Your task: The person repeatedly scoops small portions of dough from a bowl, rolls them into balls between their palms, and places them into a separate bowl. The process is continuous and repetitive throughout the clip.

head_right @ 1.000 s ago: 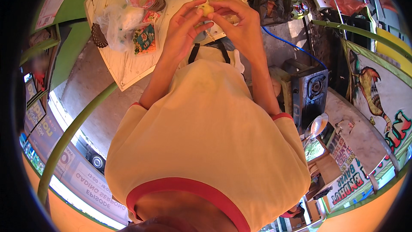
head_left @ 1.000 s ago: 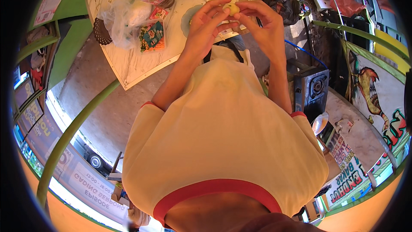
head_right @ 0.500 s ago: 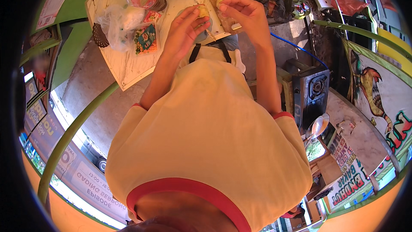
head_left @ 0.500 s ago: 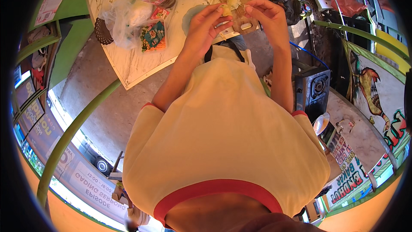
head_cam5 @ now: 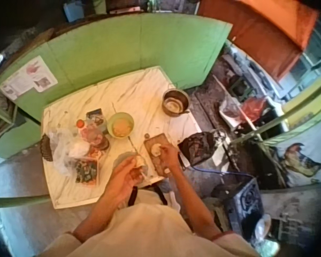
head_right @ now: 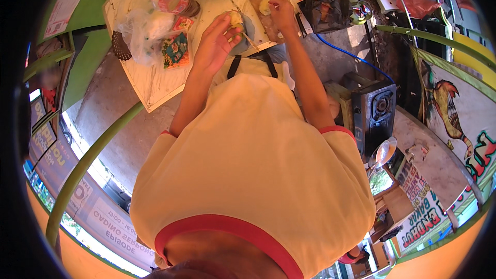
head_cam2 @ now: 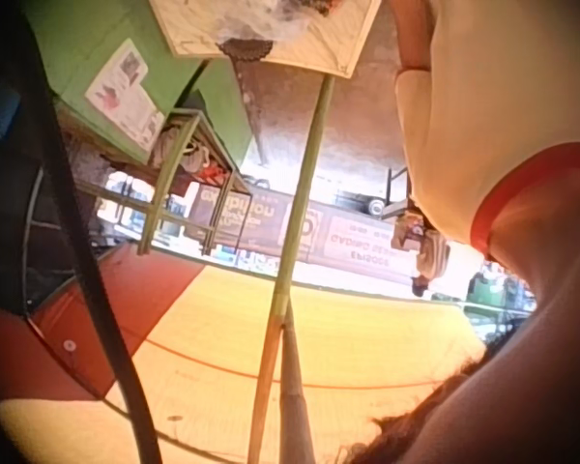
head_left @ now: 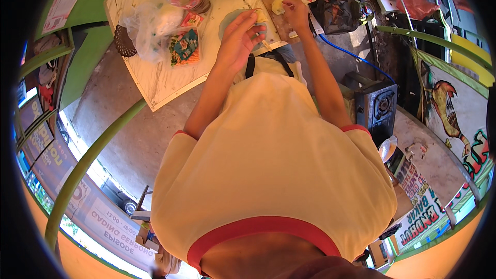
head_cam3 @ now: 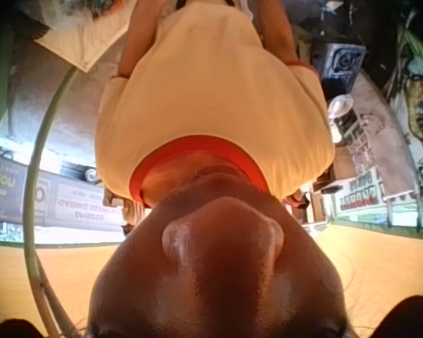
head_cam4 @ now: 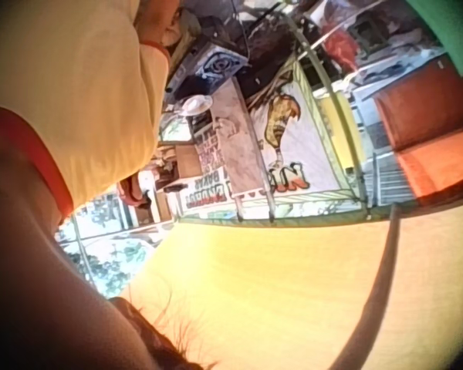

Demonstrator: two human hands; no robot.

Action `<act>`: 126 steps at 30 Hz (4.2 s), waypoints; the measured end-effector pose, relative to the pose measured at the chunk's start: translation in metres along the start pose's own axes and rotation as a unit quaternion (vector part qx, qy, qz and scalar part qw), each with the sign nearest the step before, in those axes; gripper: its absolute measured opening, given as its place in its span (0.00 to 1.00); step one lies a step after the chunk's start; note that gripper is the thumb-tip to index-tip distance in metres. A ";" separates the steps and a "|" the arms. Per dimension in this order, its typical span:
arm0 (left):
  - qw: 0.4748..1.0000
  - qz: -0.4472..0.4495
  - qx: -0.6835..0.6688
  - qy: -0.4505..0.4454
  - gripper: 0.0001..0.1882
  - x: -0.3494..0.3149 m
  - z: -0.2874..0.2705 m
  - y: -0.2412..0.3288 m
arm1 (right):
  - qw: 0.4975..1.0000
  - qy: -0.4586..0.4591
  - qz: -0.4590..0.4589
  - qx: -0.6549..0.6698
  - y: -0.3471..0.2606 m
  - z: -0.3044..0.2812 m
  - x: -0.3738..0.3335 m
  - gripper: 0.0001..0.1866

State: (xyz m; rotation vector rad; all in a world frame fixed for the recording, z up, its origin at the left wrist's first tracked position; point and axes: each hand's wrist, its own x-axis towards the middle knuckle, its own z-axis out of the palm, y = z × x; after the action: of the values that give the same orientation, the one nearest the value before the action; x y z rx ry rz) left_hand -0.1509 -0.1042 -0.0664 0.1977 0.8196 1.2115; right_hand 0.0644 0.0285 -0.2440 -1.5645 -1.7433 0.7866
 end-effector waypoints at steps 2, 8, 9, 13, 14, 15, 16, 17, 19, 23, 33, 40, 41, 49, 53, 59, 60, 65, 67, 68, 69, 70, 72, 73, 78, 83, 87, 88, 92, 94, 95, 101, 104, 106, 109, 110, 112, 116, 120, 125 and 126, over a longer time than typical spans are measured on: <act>1.000 -0.003 -0.002 0.010 0.17 -0.002 0.000 0.002 | 0.999 -0.006 -0.015 -0.029 0.005 0.007 0.003 0.10; 1.000 -0.001 0.001 0.008 0.16 -0.002 -0.005 0.004 | 0.998 -0.008 -0.043 -0.044 0.009 0.008 0.005 0.10; 1.000 -0.002 -0.003 0.008 0.16 -0.002 -0.005 0.004 | 0.989 0.000 -0.115 -0.092 0.011 0.006 0.005 0.10; 1.000 -0.010 -0.021 0.005 0.15 0.000 -0.008 0.003 | 0.961 0.027 -0.221 -0.162 0.013 -0.001 -0.004 0.10; 1.000 -0.009 -0.026 0.006 0.15 0.001 -0.009 0.005 | 0.967 0.032 -0.207 -0.146 0.008 -0.001 -0.006 0.10; 1.000 -0.005 -0.024 0.008 0.15 0.001 -0.009 0.005 | 0.988 0.030 -0.137 -0.060 -0.001 -0.005 -0.009 0.11; 1.000 -0.001 -0.021 0.011 0.15 0.001 -0.008 0.006 | 0.997 0.029 -0.063 0.027 -0.010 -0.012 -0.010 0.11; 1.000 0.002 -0.018 0.011 0.15 0.000 -0.005 0.006 | 0.993 0.029 0.011 0.113 -0.022 -0.022 -0.011 0.12; 0.998 0.044 0.047 0.019 0.16 0.000 0.003 0.007 | 0.969 -0.029 0.116 0.215 -0.039 -0.043 -0.017 0.15; 0.942 0.199 0.270 0.006 0.17 0.004 0.014 0.002 | 0.872 -0.130 0.163 0.443 -0.118 -0.070 -0.036 0.28; 0.691 0.411 0.592 -0.055 0.15 0.004 0.051 -0.005 | 0.726 -0.073 0.170 0.662 -0.217 -0.074 -0.049 0.35; 0.759 0.456 0.465 0.014 0.28 -0.013 0.060 0.015 | 0.678 -0.058 0.199 0.705 -0.209 -0.077 -0.051 0.25; 0.784 0.464 0.410 0.033 0.31 -0.016 0.061 0.018 | 0.708 -0.054 0.175 0.682 -0.220 -0.084 -0.058 0.24; 0.956 0.272 0.095 -0.057 0.43 -0.022 0.107 0.012 | 0.914 -0.013 -0.257 0.314 -0.253 -0.083 -0.076 0.35; 0.941 0.336 0.031 0.001 0.39 -0.027 0.132 0.027 | 0.926 -0.065 -0.188 0.322 -0.262 -0.084 -0.098 0.51; 0.968 0.241 0.041 -0.061 0.35 -0.028 0.112 0.008 | 0.953 0.006 -0.205 0.222 -0.272 -0.096 -0.077 0.51; 0.972 0.229 0.028 -0.049 0.33 -0.030 0.115 0.012 | 0.958 0.009 -0.205 0.201 -0.269 -0.098 -0.075 0.51; 0.988 0.134 -0.073 -0.029 0.27 -0.012 0.100 0.005 | 0.946 0.012 -0.236 0.221 -0.262 -0.104 -0.071 0.46; 0.976 0.109 -0.175 -0.065 0.26 -0.002 0.093 0.004 | 0.943 -0.014 -0.271 0.195 -0.252 -0.117 -0.072 0.36; 0.976 0.110 -0.176 -0.069 0.25 0.000 0.093 0.006 | 0.941 -0.023 -0.288 0.177 -0.247 -0.127 -0.071 0.31; 0.976 0.109 -0.175 -0.071 0.24 0.001 0.091 0.009 | 0.942 -0.026 -0.304 0.141 -0.240 -0.133 -0.072 0.29; 0.976 0.108 -0.174 -0.073 0.23 0.002 0.090 0.012 | 0.941 -0.028 -0.320 0.104 -0.233 -0.138 -0.072 0.26; 0.980 0.114 -0.149 -0.072 0.24 0.003 0.087 0.015 | 0.939 -0.040 -0.337 0.050 -0.229 -0.139 -0.076 0.23; 0.981 0.117 -0.136 -0.072 0.24 0.004 0.086 0.016 | 0.939 -0.045 -0.339 0.033 -0.228 -0.138 -0.078 0.22; 0.982 0.123 -0.123 -0.076 0.23 0.007 0.083 0.019 | 0.937 -0.040 -0.347 -0.013 -0.233 -0.140 -0.075 0.19; 0.985 0.123 -0.089 -0.079 0.22 0.004 0.081 0.022 | 0.944 -0.052 -0.325 0.003 -0.239 -0.145 -0.068 0.12; 0.985 0.115 -0.095 -0.083 0.21 0.005 0.076 0.022 | 0.953 -0.068 -0.291 0.045 -0.238 -0.144 -0.068 0.09; 0.986 0.116 -0.095 -0.078 0.21 0.005 0.076 0.022 | 0.952 -0.073 -0.296 0.037 -0.242 -0.142 -0.070 0.08; 0.986 0.121 -0.081 -0.077 0.22 0.007 0.071 0.022 | 0.958 -0.092 -0.267 0.055 -0.241 -0.138 -0.074 0.11; 0.986 0.132 -0.049 -0.084 0.23 0.008 0.071 0.023 | 0.955 -0.058 -0.240 0.163 -0.242 -0.131 -0.071 0.14; 0.985 0.145 -0.032 -0.083 0.25 0.006 0.074 0.023 | 0.949 -0.042 -0.226 0.216 -0.243 -0.125 -0.068 0.17; 0.955 0.273 0.114 -0.016 0.35 -0.014 0.110 0.005 | 0.947 -0.115 -0.137 0.268 -0.264 -0.098 -0.067 0.54; 0.933 0.334 0.134 -0.005 0.34 -0.019 0.114 0.010 | 0.917 -0.061 -0.165 0.357 -0.278 -0.090 -0.081 0.58; 0.940 0.318 0.118 -0.043 0.36 -0.029 0.121 0.012 | 0.929 -0.030 -0.180 0.323 -0.281 -0.095 -0.065 0.59; 0.953 0.294 0.030 -0.062 0.41 -0.038 0.125 0.021 | 0.928 -0.039 -0.302 0.212 -0.275 -0.102 -0.067 0.60; 0.949 0.308 0.044 -0.054 0.41 -0.038 0.124 0.024 | 0.914 -0.044 -0.336 0.225 -0.273 -0.100 -0.071 0.59; 0.938 0.336 0.072 -0.037 0.41 -0.037 0.126 0.030 | 0.876 -0.061 -0.406 0.254 -0.270 -0.093 -0.075 0.57; 0.941 0.324 0.069 -0.073 0.41 -0.047 0.147 0.023 | 0.876 0.062 -0.354 0.321 -0.291 -0.103 -0.058 0.38; 0.956 0.292 -0.027 -0.020 0.42 -0.040 0.132 0.035 | 0.893 -0.062 -0.281 0.346 -0.281 -0.098 -0.075 0.39; 0.936 0.328 -0.127 -0.012 0.40 -0.006 0.103 0.018 | 0.825 -0.009 -0.018 0.564 -0.283 -0.077 -0.075 0.30; 0.945 0.306 -0.112 0.028 0.40 0.003 0.101 0.016 | 0.769 0.000 0.070 0.635 -0.274 -0.071 -0.065 0.29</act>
State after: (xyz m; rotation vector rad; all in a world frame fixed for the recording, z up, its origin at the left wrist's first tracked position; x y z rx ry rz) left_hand -0.0965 -0.0672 0.0121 0.2419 0.6790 1.8920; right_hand -0.0383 -0.0647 0.0112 -0.6863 -0.6444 1.5630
